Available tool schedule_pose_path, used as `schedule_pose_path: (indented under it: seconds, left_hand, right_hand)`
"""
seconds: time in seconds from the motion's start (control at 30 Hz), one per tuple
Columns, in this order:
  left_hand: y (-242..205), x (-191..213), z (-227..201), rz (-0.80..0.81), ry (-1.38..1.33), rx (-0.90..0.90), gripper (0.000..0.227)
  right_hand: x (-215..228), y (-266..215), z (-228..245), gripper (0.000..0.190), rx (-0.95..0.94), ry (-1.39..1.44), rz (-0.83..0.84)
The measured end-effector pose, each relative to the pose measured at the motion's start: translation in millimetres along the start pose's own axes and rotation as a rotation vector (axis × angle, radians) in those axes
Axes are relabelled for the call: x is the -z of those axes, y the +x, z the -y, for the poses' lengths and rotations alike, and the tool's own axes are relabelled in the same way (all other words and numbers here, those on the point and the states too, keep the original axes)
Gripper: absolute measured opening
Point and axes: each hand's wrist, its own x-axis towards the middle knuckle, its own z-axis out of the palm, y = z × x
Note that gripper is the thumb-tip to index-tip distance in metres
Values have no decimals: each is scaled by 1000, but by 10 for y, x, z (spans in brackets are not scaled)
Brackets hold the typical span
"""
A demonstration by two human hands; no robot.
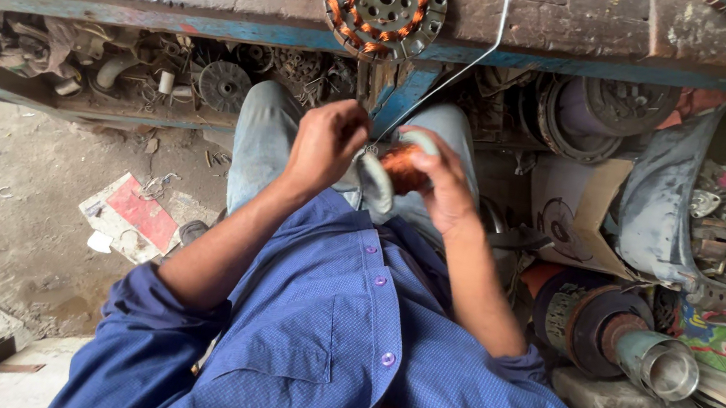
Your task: The person winds copper wire from a spool onto a circular motor stator, threading the wire through slots and securing it with a metal tool. The person repeatedly pulls, wraps, and tucks the wire into the stator's slots while seated at a cluttered workbench.
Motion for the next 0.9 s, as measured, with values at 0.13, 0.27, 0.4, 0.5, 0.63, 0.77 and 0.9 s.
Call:
schedule_pose_path:
  seconds: [0.13, 0.27, 0.4, 0.5, 0.63, 0.77, 0.9]
  left_hand:
    - [62, -143, 48, 143, -5, 22, 7]
    - [17, -300, 190, 139, -226, 241, 8]
    - [48, -368, 238, 23, -293, 350, 8]
    - [146, -357, 169, -31, -435, 295, 8]
    - [215, -453, 22, 57, -559, 251, 10]
    - [253, -567, -32, 78, -656, 212, 13]
    - [367, -485, 76, -54, -721, 304, 11]
  right_hand:
    - [244, -50, 132, 58, 77, -46, -96]
    - [447, -157, 287, 58, 148, -110, -71]
    - [637, -297, 576, 59, 315, -368, -92]
    - [719, -418, 887, 55, 511, -620, -294]
    - [772, -509, 1373, 46, 850, -545, -567]
    - [819, -507, 1881, 56, 887, -101, -484]
    - [965, -536, 2337, 53, 731, -428, -96]
